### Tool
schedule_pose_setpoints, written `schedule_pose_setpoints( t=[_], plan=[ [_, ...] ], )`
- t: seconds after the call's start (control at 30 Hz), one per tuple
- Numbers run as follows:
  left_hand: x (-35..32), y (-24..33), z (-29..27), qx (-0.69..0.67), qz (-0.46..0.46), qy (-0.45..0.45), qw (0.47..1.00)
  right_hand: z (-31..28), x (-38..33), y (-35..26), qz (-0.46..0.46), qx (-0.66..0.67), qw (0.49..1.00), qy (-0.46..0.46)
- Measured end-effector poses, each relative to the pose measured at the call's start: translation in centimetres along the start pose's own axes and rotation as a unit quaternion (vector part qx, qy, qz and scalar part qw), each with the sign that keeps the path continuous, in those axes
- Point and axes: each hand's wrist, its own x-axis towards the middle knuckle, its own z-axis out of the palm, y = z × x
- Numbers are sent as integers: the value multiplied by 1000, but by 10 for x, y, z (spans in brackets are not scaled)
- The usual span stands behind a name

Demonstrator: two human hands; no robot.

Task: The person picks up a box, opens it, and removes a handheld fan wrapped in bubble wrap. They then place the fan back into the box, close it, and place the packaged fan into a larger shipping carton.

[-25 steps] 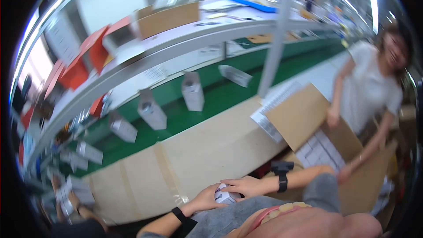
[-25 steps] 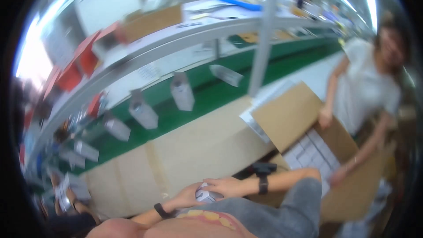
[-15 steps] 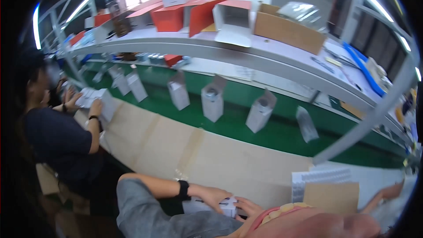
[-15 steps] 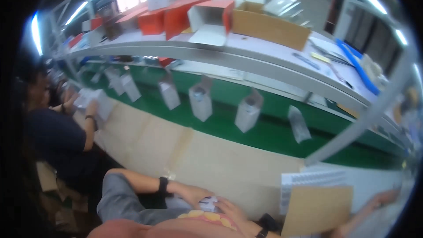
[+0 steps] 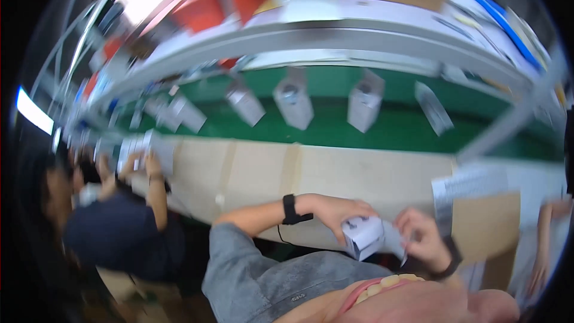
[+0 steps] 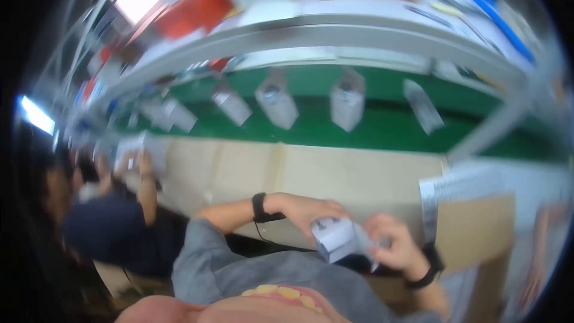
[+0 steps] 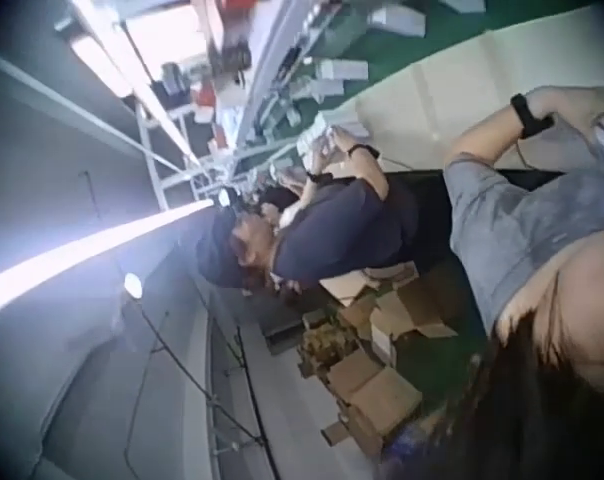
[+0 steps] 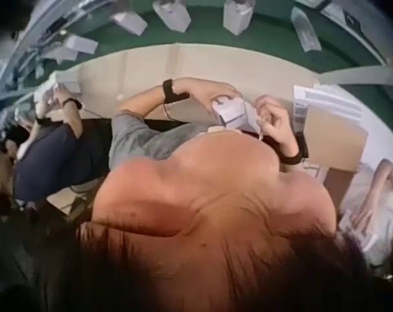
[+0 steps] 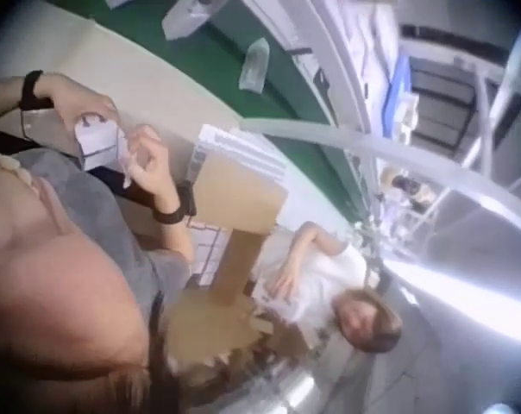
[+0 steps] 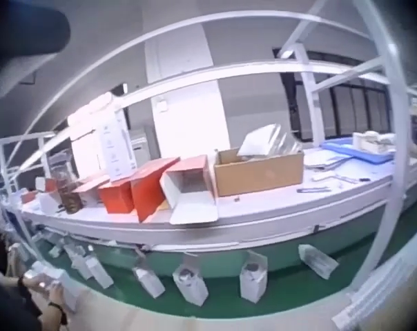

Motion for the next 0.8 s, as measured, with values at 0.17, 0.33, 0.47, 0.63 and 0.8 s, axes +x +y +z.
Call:
schedule_pose_setpoints(
  t=[0.17,0.33,0.47,0.63,0.8],
  plan=[
    [11,-29,-12,-3,-1,119,993,20,9,-46,46,-338,937,71],
    [8,-65,0,-76,-108,91,987,32,13,22,145,-267,927,219],
    [24,-47,4,-23,-176,105,978,10,23,98,183,151,908,345],
    [27,-36,13,169,-235,180,940,3,17,53,255,-198,864,386],
    [6,-81,4,76,-194,278,938,45,18,32,-69,-548,778,300]
  ],
)
